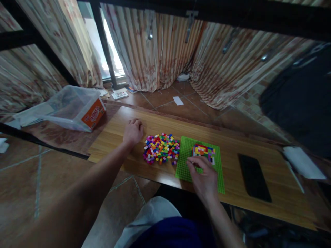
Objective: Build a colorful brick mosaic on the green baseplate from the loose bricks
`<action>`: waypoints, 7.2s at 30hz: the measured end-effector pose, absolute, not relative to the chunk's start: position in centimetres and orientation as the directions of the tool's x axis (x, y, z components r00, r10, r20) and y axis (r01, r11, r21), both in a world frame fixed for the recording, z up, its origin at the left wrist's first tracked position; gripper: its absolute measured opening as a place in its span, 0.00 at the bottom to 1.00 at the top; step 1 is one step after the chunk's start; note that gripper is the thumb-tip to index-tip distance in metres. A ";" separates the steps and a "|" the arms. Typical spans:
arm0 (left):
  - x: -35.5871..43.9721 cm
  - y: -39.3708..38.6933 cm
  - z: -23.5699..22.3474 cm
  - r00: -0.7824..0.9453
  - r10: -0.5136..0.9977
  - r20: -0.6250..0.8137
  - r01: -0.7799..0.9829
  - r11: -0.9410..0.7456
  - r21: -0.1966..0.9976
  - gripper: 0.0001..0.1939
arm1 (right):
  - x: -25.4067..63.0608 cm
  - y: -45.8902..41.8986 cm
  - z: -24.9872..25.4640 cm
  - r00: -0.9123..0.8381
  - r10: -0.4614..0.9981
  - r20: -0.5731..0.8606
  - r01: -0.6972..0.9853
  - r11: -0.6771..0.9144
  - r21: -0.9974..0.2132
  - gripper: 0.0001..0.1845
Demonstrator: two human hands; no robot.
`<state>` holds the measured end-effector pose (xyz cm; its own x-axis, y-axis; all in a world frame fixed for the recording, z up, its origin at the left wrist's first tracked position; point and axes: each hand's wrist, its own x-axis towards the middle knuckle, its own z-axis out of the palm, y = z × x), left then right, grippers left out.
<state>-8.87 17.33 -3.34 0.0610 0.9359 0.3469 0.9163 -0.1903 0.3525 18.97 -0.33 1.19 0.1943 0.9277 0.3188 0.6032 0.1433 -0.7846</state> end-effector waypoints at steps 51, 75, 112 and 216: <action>-9.2 17.6 -3.3 0.084 0.929 0.360 0.922 -0.209 0.325 0.13 | 25.6 -0.6 0.6 0.508 0.838 0.200 0.520 -0.113 -0.847 0.17; -9.5 17.9 -3.0 0.101 0.929 0.356 0.933 -0.213 0.292 0.17 | 27.3 1.1 -1.5 0.598 0.784 0.166 0.327 -0.049 -0.944 0.14; -9.0 17.3 -2.7 0.081 0.923 0.377 0.927 -0.209 0.310 0.13 | 26.6 2.5 -1.7 0.590 0.803 -0.081 -0.054 -0.061 -0.997 0.20; -9.0 17.4 -2.9 0.081 0.926 0.369 0.919 -0.213 0.332 0.12 | 27.7 2.6 -0.2 0.584 0.811 0.047 0.271 -0.139 -0.952 0.19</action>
